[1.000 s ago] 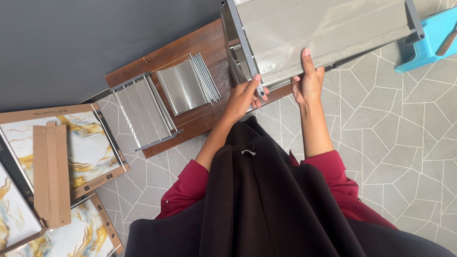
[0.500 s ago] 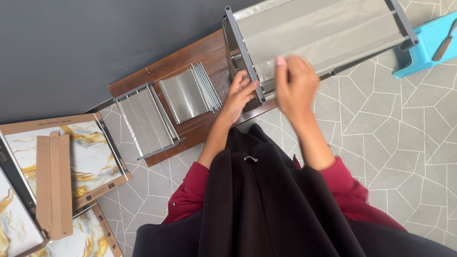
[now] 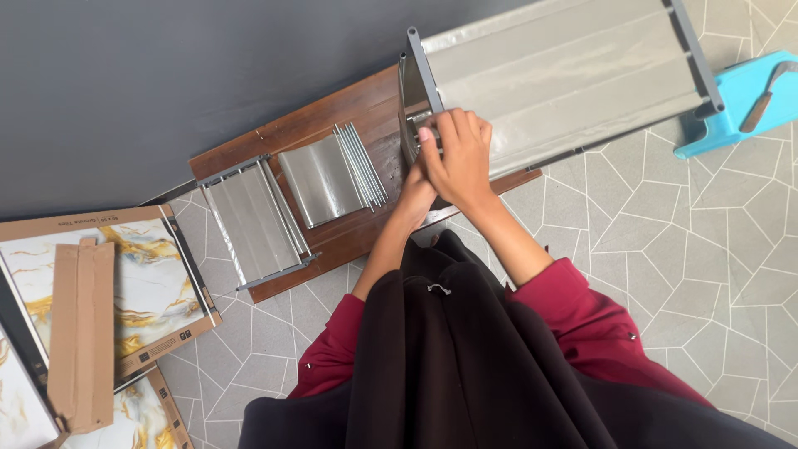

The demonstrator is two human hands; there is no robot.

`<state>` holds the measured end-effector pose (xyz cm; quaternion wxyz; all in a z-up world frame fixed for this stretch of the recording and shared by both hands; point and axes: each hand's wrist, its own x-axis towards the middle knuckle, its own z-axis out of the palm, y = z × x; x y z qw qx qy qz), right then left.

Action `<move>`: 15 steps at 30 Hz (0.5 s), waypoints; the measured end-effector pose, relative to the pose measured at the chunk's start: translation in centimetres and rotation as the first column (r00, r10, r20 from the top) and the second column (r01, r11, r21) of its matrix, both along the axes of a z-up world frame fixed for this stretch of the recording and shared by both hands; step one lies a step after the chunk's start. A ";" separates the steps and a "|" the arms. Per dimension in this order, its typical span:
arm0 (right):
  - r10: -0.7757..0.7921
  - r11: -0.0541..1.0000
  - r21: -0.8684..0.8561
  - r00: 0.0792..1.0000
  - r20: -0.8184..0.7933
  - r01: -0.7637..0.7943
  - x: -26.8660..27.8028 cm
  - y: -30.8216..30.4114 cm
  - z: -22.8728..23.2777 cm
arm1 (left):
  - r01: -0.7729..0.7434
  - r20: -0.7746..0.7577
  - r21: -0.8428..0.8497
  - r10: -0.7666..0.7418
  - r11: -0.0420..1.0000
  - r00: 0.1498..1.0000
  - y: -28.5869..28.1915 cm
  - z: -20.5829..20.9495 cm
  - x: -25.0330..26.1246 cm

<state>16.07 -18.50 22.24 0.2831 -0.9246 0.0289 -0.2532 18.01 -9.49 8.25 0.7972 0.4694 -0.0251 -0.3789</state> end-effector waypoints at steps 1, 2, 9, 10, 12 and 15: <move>0.004 1.000 0.018 1.000 -0.031 -0.003 0.1 -0.3 -0.2 | -0.003 0.012 -0.013 0.003 1.000 1.000 -0.1 0.3 -0.3; 0.010 0.999 0.037 0.998 -0.055 -0.007 0.6 -0.7 -0.3 | -0.006 0.032 -0.025 0.007 1.000 0.999 -0.2 0.7 -0.4; 0.092 0.966 -0.239 0.995 -0.023 -0.095 9.6 -5.4 -0.3 | 0.125 0.060 -0.032 -0.123 0.992 0.991 0.8 3.2 -0.6; 0.094 0.966 -0.232 0.990 -0.102 -0.116 10.4 -5.6 -0.4 | 0.147 0.104 0.001 -0.146 0.989 0.984 1.0 3.3 -0.2; 0.098 0.964 -0.216 0.961 -0.258 -0.156 11.8 -6.1 -0.5 | 0.185 0.190 0.069 -0.195 0.980 0.962 1.4 3.2 0.9; 0.105 0.986 -0.094 0.959 -0.264 -0.134 11.5 -6.4 -0.7 | 0.235 0.188 0.303 -0.299 0.924 0.936 2.3 2.8 4.7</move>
